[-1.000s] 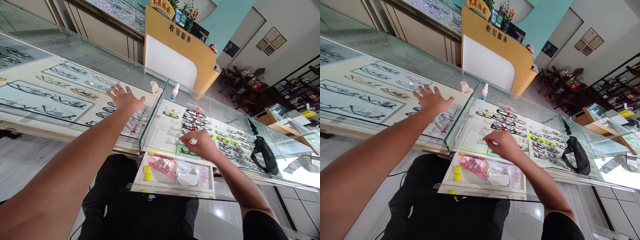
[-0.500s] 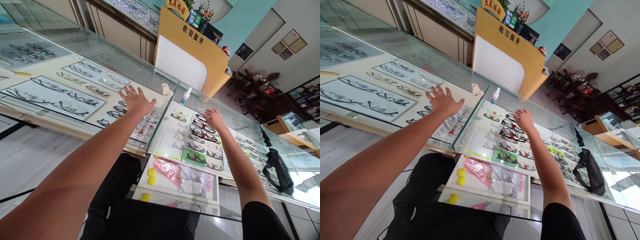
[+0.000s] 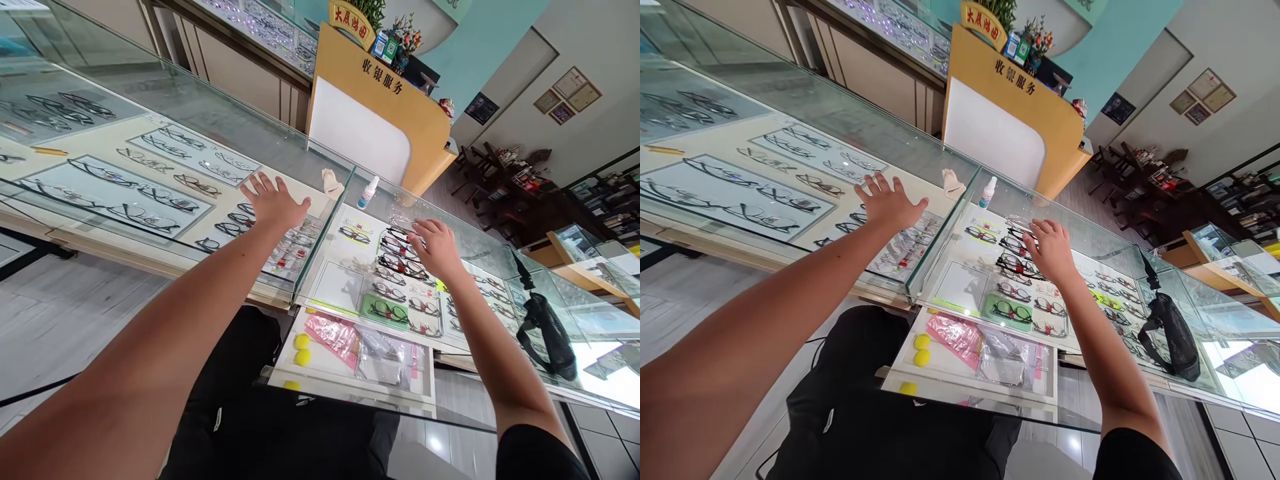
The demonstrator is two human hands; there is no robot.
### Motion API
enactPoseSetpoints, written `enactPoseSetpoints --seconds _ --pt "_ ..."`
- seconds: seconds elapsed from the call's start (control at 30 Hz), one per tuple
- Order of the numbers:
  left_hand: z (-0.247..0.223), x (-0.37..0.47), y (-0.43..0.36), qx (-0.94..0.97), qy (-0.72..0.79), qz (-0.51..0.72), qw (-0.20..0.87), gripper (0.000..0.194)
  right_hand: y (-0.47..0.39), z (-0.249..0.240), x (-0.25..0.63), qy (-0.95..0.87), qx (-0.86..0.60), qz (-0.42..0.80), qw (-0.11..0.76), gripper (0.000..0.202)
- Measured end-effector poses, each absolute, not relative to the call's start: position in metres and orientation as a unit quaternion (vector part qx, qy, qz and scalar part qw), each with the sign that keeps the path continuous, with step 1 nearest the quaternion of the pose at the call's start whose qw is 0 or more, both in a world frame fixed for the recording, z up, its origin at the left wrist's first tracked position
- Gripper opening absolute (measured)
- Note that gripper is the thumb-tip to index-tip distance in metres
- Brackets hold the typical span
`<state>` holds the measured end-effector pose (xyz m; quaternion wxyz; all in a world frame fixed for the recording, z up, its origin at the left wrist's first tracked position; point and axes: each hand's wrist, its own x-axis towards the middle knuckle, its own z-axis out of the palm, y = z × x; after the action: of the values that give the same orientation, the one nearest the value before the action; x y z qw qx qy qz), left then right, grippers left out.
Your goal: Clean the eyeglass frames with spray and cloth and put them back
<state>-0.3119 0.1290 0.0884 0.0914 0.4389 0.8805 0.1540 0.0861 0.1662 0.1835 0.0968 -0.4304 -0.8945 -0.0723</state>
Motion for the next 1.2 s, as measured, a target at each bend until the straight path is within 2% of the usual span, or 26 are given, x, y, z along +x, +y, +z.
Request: enactPoseSetpoints --seconds 0.2,0.37,0.5,0.6,0.83,1.0,1.2 --pt "0.085 -0.313 0.130 0.441 0.881 0.149 0.082 0.115 0.035 0.219 0.099 -0.941 -0.328 0.012 0.085 0.051" --pt "0.083 -0.313 0.133 0.432 0.884 0.158 0.086 0.114 -0.049 0.207 0.100 -0.940 -0.297 0.164 -0.040 0.056" --pt "0.082 -0.314 0.135 0.429 0.881 0.178 0.093 0.127 -0.068 0.170 0.091 -0.900 -0.316 0.262 -0.147 0.074" --pt "0.083 -0.314 0.136 0.432 0.877 0.184 0.099 0.142 -0.063 0.133 0.083 -0.878 -0.357 0.268 -0.174 0.084" --pt "0.092 -0.309 0.129 0.438 0.884 0.133 0.099 0.115 -0.012 0.037 0.051 -0.865 -0.458 0.127 -0.158 0.094" --pt "0.090 -0.311 0.130 0.436 0.888 0.114 0.087 0.112 0.050 -0.016 0.019 -0.854 -0.510 0.037 -0.096 0.093" --pt "0.084 -0.314 0.133 0.434 0.888 0.124 0.085 0.113 0.119 -0.049 -0.014 -0.827 -0.546 0.042 -0.132 0.096"
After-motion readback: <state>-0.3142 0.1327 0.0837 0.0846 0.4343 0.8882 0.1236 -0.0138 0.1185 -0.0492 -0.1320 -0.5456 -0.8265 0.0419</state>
